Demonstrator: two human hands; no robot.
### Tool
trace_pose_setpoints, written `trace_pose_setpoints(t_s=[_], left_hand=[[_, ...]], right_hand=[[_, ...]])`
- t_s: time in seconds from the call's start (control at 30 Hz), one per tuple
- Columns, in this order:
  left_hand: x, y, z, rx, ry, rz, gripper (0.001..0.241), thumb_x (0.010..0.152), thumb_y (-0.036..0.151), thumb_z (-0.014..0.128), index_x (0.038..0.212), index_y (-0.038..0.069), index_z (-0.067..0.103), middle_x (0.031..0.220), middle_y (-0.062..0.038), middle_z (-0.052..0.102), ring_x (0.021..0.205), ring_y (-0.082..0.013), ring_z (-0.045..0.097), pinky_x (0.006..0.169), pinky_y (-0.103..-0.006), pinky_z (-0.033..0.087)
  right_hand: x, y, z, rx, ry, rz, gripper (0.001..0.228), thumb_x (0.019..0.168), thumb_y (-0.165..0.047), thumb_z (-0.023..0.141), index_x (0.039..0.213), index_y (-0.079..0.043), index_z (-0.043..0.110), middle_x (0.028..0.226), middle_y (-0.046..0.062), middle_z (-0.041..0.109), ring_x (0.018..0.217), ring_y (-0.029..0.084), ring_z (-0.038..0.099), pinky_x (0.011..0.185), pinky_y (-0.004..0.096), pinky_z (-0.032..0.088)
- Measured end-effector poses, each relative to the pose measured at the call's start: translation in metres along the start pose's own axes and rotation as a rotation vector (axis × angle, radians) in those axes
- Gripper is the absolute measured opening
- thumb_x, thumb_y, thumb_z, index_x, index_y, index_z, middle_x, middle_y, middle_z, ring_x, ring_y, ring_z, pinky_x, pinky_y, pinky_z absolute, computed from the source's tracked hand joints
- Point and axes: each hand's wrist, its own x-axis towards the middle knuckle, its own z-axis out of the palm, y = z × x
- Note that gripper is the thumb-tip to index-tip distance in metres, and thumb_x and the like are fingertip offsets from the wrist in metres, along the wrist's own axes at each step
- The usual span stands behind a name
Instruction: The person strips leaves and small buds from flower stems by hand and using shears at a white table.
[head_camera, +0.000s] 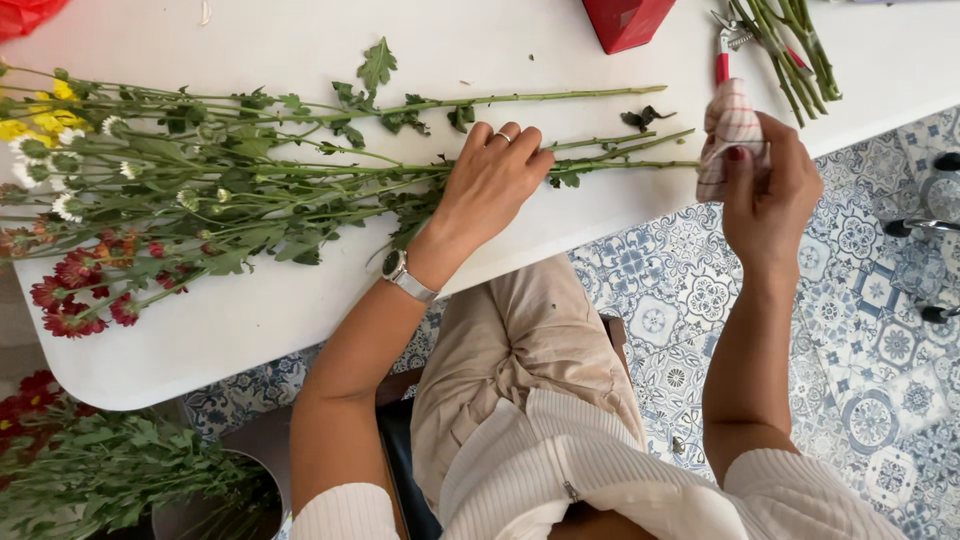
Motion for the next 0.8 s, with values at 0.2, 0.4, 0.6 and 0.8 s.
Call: trace_pose_setpoints(t_s=[0.2, 0.4, 0.6, 0.8], left_hand=[[-0.001, 0.000, 0.007, -0.048, -0.067, 0.003, 0.030, 0.075, -0.012, 0.067, 0.093, 0.012, 0.062, 0.091, -0.005, 0.050, 0.078, -0.0233, 0.052, 0.071, -0.0365, 0.039], [0.001, -0.002, 0.002, -0.186, 0.039, 0.066, 0.018, 0.095, -0.002, 0.056, 0.103, 0.013, 0.061, 0.082, 0.001, 0.047, 0.073, -0.0224, 0.052, 0.062, -0.0355, 0.039], [0.005, -0.007, -0.011, -0.230, 0.018, 0.093, 0.018, 0.095, -0.001, 0.053, 0.104, 0.012, 0.061, 0.080, -0.001, 0.052, 0.073, -0.0238, 0.058, 0.053, -0.0347, 0.044], [0.007, -0.008, -0.021, -0.371, -0.152, 0.067, 0.015, 0.102, 0.004, 0.049, 0.105, 0.012, 0.062, 0.085, -0.003, 0.058, 0.081, -0.0243, 0.062, 0.058, -0.0347, 0.051]], right_hand=[[-0.008, -0.002, 0.024, -0.415, -0.049, -0.130, 0.032, 0.108, -0.017, 0.061, 0.138, -0.010, 0.071, 0.115, 0.011, 0.075, 0.093, 0.027, 0.056, 0.078, 0.041, 0.032], [-0.006, -0.033, 0.059, -0.370, -0.052, -0.349, 0.032, 0.106, -0.034, 0.064, 0.128, -0.014, 0.073, 0.119, 0.005, 0.070, 0.101, 0.026, 0.055, 0.092, 0.041, 0.034], [-0.025, 0.026, 0.108, -0.301, 0.012, -0.378, 0.036, 0.109, -0.043, 0.055, 0.108, -0.010, 0.069, 0.085, 0.005, 0.063, 0.082, 0.027, 0.063, 0.095, 0.048, 0.040], [-0.020, 0.035, 0.107, -0.291, 0.087, -0.430, 0.048, 0.112, -0.051, 0.040, 0.092, -0.014, 0.064, 0.072, 0.001, 0.055, 0.065, 0.025, 0.060, 0.074, 0.038, 0.042]])
